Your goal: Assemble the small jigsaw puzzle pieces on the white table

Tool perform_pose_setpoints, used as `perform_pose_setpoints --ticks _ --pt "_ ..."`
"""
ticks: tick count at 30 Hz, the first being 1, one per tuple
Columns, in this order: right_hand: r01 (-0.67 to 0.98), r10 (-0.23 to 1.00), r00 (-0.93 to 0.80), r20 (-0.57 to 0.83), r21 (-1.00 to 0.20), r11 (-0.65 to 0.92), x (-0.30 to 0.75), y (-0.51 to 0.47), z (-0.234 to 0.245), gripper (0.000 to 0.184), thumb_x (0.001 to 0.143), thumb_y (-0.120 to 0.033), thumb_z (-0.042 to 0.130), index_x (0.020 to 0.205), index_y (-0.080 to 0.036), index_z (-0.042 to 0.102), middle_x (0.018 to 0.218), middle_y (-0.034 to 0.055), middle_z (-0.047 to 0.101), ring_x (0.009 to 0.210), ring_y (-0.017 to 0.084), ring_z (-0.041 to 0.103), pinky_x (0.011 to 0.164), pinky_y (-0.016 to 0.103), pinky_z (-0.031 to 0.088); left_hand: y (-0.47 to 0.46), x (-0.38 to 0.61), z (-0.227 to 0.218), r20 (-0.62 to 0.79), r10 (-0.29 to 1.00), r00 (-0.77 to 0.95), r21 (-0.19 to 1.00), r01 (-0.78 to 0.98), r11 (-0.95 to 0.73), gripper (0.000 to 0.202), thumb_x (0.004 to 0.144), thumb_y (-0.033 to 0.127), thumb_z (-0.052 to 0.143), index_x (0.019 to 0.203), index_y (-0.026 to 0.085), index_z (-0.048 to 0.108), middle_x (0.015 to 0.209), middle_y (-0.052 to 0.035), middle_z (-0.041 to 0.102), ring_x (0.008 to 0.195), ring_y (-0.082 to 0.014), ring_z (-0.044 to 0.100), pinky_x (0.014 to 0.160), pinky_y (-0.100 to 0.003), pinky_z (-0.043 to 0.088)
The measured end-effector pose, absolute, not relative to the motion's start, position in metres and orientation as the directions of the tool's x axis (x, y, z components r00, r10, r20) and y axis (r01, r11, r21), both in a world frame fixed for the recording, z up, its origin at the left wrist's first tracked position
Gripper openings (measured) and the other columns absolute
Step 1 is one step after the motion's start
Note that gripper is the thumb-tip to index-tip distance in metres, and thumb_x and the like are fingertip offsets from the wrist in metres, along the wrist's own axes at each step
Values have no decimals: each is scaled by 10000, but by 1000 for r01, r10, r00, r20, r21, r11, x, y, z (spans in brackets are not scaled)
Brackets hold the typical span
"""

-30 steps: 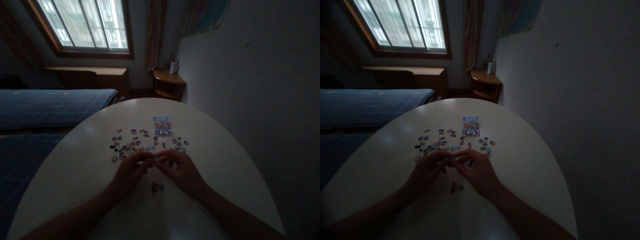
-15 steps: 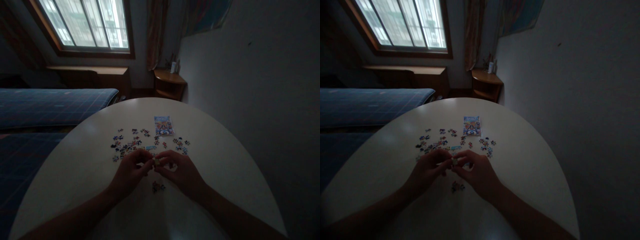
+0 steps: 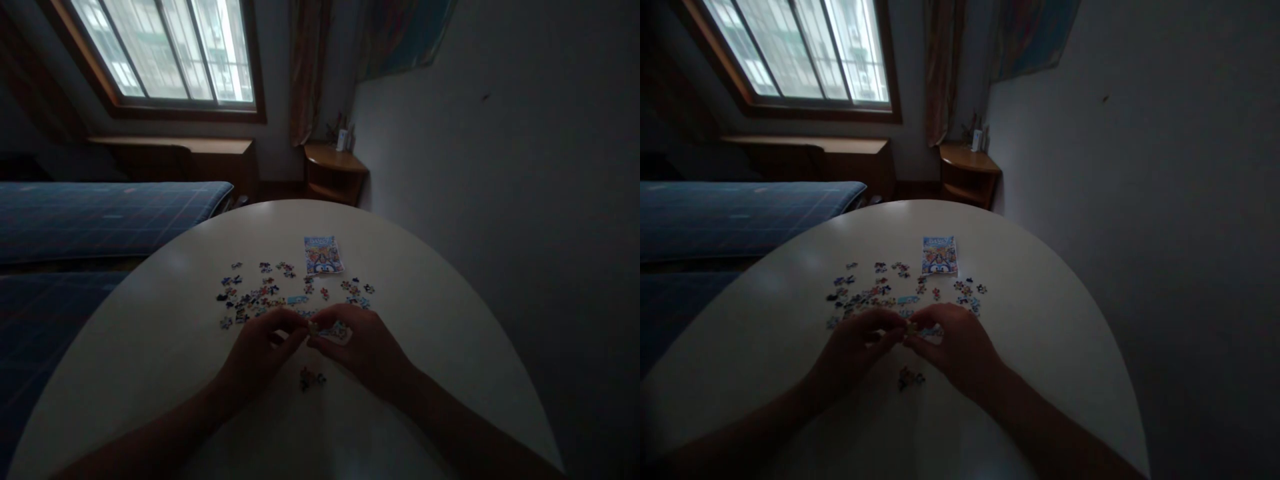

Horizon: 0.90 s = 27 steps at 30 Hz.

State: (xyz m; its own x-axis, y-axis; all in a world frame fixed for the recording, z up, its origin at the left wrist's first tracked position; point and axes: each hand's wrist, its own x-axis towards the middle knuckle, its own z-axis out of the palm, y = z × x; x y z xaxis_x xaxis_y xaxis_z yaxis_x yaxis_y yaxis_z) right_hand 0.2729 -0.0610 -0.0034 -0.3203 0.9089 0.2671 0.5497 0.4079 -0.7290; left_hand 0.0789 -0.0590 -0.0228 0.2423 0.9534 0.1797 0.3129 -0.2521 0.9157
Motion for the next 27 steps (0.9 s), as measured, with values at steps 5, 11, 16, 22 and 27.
perform_pose_setpoints --ticks 5,11,16,22,27 --pt "549 921 -338 197 -753 362 278 -60 1 221 750 -250 804 954 -212 729 882 23 758 810 179 701 775 322 523 -58 77 -26 287 904 317 846 359 -395 116 848 201 614 853 212 729 808 -15 770 626 -123 692 569 -201 557" --pt "538 920 -371 129 -777 326 281 -60 6 211 753 -273 806 941 -205 738 844 18 751 775 165 692 733 294 515 -55 73 -36 476 765 433 693 351 -630 116 896 178 592 883 196 706 882 -46 761 751 -138 712 607 -197 558" --pt "512 914 -388 120 -797 322 286 -60 -1 232 763 -251 787 987 -214 738 907 28 759 821 171 693 779 315 524 -53 73 -41 458 746 484 616 432 -658 92 904 172 591 873 203 672 850 -23 738 708 -120 683 619 -202 541" --pt "534 917 -374 136 -777 333 296 -64 -12 229 759 -211 778 982 -220 725 913 19 752 837 171 685 790 323 515 -52 81 -43 504 682 530 558 402 -726 97 918 155 574 887 206 650 867 -14 738 734 -116 691 636 -193 536" --pt "583 902 -401 161 -714 387 300 -66 -11 226 740 -190 790 949 -219 707 929 22 734 881 185 666 834 349 494 -52 83 -45 500 651 571 518 405 -754 89 929 159 574 907 212 641 891 -13 736 800 -129 695 710 -225 546"
